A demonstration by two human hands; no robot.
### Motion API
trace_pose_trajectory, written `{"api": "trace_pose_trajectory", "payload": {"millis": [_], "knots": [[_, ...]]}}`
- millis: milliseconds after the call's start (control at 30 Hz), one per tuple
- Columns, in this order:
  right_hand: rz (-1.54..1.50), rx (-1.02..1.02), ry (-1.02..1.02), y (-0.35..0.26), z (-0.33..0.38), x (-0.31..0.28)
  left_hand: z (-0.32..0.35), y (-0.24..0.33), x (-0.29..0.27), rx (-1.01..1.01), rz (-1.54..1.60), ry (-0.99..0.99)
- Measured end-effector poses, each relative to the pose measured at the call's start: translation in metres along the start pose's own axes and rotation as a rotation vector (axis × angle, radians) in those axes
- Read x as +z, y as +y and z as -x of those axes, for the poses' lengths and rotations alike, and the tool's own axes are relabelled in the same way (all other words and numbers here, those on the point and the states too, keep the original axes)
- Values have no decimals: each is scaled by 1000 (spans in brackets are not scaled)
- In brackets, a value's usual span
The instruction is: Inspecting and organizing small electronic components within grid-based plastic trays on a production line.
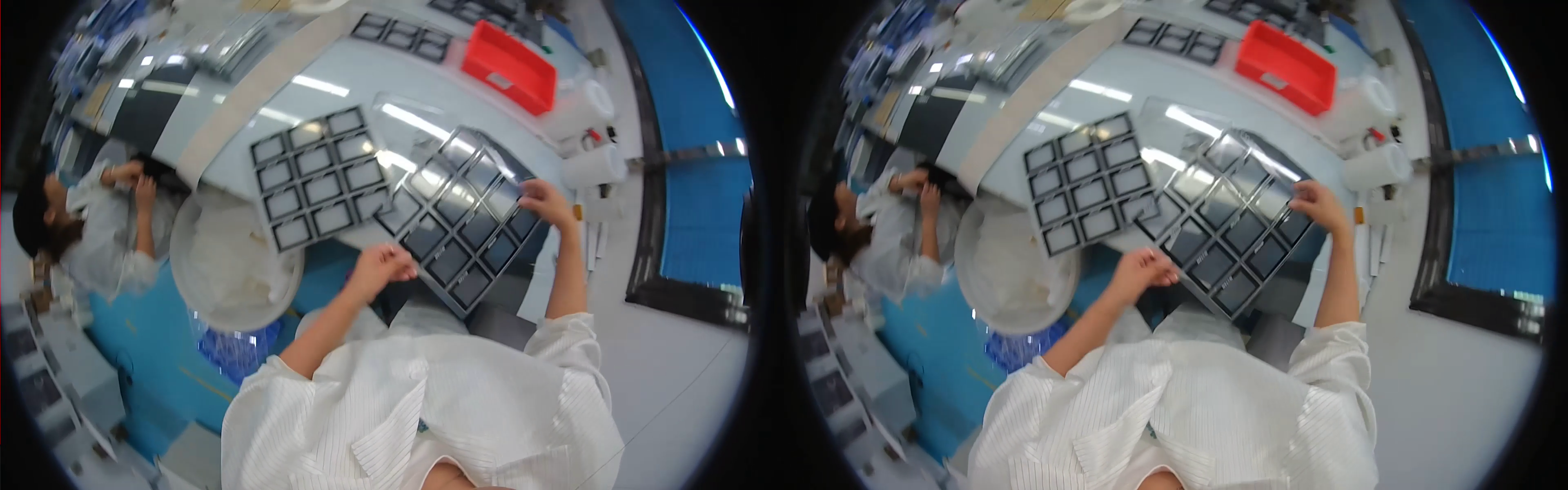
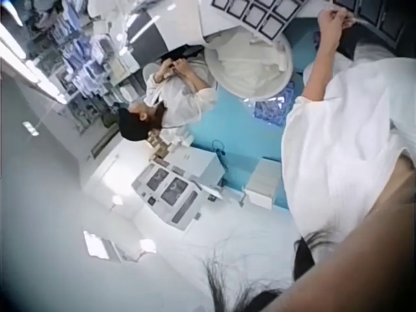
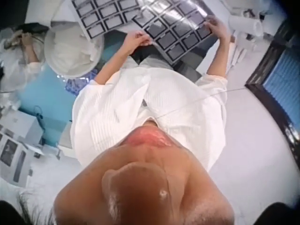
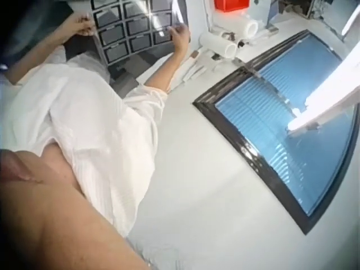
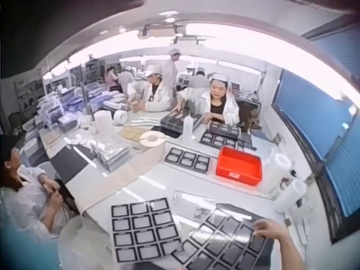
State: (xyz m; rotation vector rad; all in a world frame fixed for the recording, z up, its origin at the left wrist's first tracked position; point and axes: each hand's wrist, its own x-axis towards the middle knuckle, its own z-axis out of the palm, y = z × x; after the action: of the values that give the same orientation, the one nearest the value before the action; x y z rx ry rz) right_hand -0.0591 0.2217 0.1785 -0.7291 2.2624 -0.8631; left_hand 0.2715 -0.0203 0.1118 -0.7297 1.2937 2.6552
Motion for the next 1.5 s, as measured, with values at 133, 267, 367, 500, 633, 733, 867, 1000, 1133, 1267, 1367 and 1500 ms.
{"api": "trace_pose_trajectory", "payload": {"millis": [133,267,367,500,633,733,867,1000,1133,1267,1367,1500], "knots": [[161,-17,37,-51,50,61,-14,-39,41,-82,-47,-24],[415,-233,-83,-73,115,108,-35,-33,68,133,-149,-310],[238,-149,26,-96,124,96,-52,-14,83,473,-486,-418],[207,-148,-58,-107,124,63,-76,10,101,506,-439,-610],[258,-231,-103,-112,124,50,-80,18,107,489,-414,-709],[350,-130,-179,-135,127,49,-82,20,101,444,-423,-719],[461,-76,8,-139,132,55,-78,7,86,427,-413,-663],[467,-159,343,-125,134,54,-68,-21,65,315,-429,-585],[561,-202,246,-139,138,69,-59,-27,64,200,-244,-559],[464,-242,337,-151,146,79,-50,-9,73,90,-139,-473],[409,-127,235,-163,149,86,-59,19,68,-7,44,-331],[656,-61,229,-165,147,94,-65,18,48,30,59,-331]]}}
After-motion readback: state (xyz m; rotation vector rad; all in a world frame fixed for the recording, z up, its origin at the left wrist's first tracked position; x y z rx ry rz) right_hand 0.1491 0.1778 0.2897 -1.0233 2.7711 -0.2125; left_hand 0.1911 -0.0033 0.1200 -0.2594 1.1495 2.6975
